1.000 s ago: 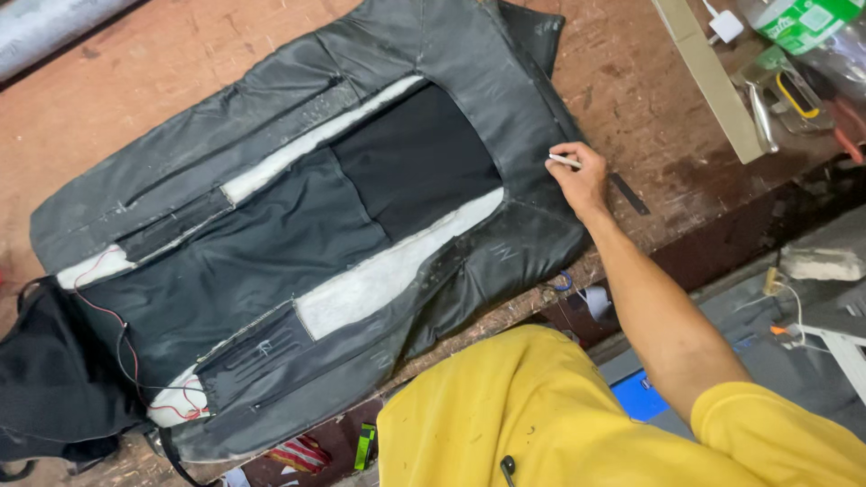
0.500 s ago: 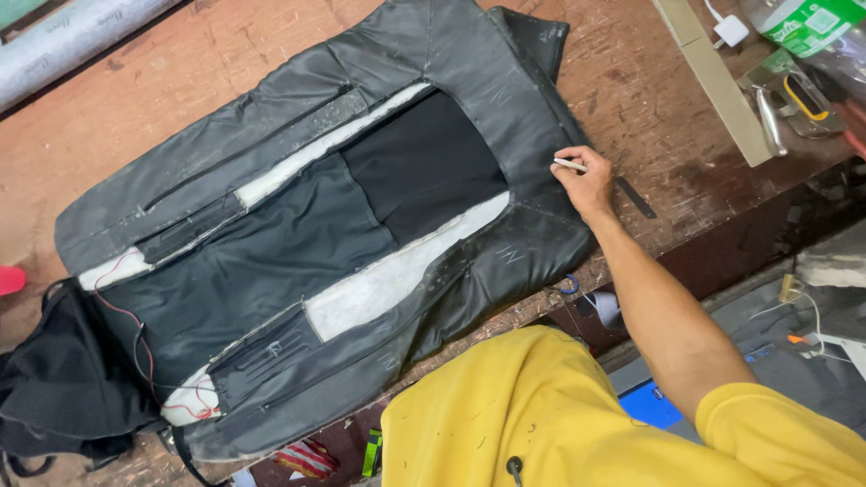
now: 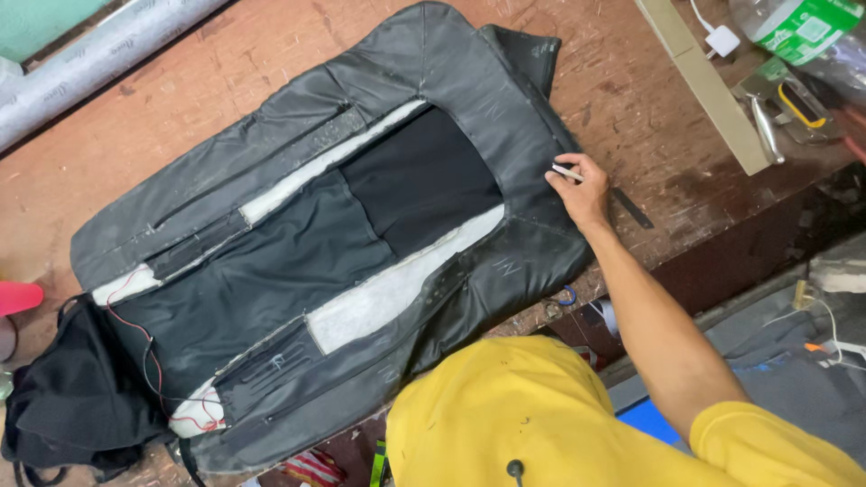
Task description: The person tucks the edge of a black fabric cover into the channel of a padded furniture frame, working along the seam with a flat metal blade to press the fabric in. They smooth and reposition the fabric, mark a spot with chalk, and later pick up pliers from the bench.
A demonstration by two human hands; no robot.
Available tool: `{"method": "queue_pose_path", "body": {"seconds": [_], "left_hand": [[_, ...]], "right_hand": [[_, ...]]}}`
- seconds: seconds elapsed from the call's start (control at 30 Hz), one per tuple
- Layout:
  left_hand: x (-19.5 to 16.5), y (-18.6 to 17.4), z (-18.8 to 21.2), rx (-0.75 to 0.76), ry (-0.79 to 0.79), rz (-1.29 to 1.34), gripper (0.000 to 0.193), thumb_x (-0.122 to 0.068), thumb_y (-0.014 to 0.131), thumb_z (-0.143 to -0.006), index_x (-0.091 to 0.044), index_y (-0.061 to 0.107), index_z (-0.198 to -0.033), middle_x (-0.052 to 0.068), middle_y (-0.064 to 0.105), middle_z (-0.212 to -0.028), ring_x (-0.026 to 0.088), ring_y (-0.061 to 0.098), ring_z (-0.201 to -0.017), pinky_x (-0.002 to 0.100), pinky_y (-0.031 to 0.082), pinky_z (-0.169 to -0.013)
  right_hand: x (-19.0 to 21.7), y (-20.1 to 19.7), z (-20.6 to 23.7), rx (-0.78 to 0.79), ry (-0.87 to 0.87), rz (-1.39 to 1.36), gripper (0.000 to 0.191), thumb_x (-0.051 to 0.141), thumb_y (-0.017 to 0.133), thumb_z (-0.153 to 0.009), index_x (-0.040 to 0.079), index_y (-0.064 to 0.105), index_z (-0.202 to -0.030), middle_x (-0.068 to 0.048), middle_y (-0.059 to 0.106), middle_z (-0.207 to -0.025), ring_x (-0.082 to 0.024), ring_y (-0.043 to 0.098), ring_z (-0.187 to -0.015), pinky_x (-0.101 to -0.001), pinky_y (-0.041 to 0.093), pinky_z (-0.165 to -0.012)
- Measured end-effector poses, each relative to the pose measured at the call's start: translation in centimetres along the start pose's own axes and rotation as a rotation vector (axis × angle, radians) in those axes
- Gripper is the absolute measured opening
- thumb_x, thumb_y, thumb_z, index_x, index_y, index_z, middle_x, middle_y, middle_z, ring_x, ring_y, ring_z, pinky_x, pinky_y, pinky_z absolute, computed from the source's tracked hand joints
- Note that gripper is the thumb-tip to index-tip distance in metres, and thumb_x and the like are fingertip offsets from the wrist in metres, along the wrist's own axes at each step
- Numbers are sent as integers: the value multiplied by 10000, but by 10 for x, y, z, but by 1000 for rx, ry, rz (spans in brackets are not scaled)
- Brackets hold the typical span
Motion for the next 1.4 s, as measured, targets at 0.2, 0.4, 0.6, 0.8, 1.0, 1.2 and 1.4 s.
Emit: {"method": "queue_pose_path", "body": {"seconds": [0.2, 0.4, 0.6, 0.8, 1.0, 1.2, 1.4], "left_hand": [[193, 123, 180, 250, -1080, 24, 299, -280, 728, -935, -35, 736, -1105, 38, 774, -956, 101, 712, -866, 279, 564, -775], [301, 242, 268, 270, -1435, 70, 879, -327, 912, -792, 36, 427, -1429, 222, 706, -1225, 262, 706, -1074, 335, 543, -920], [312, 276, 253, -38, -1415, 24, 745, -168, 796, -737, -49, 563, -1435, 183, 725, -1017, 313, 719, -912, 399, 581, -831], [282, 300, 234, -74, -1063, 45, 699, -148, 733, -814, 19, 484, -1445, 257, 605, -1199, 443, 594, -1124, 477, 487, -968], [311, 274, 250, 277, -1034, -140, 381, -165, 605, -1004, -143, 655, -1381, 125, 665, -1349, 356, 626, -1185, 473, 478, -1096], [344, 251, 266, 569, -803, -604, 557, -225, 645, -803, -35, 636, -1327, 154, 526, -1439, 360, 482, -1260, 495, 387, -1024], [337, 253, 280, 658, -707, -601, 477, -113, 599, -879, -204, 660, -1344, 127, 429, -1584, 362, 420, -1382, 505, 352, -1110]], "right_hand": [[30, -10, -13, -256, -86, 309, 513, 226, 945, -795, 34, 674, -1186, -98, 695, -914, -233, 640, -786, -377, 517, -710], [60, 16, -10, -106, -240, 417, 372, 205, 911, -847, 50, 721, -1127, -131, 735, -1037, -273, 694, -903, -387, 541, -781], [86, 44, -46, 153, -233, 328, 480, 263, 915, -848, 21, 704, -1205, -94, 725, -1085, -183, 624, -906, -311, 511, -768], [110, 100, -89, 429, -458, 544, 624, 299, 968, -727, -2, 670, -1186, -99, 698, -1001, -153, 600, -792, -329, 506, -687], [100, 118, -114, 396, -327, 711, 276, 95, 803, -750, 84, 759, -1023, -68, 607, -702, -115, 526, -607, -328, 452, -585], [77, 112, -120, 299, -100, 527, 261, 26, 768, -751, 93, 747, -1003, 43, 506, -670, -48, 413, -585, -257, 332, -525], [78, 113, -115, 215, -97, 309, 264, -37, 765, -756, 69, 735, -996, 102, 419, -703, -22, 355, -614, -224, 277, -542]]}}
Point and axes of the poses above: each hand's wrist, its own z-axis away from the middle knuckle, its own y-axis out of the palm, x = y × z, the point moved 5 cm from there along -z, towards the middle knuckle
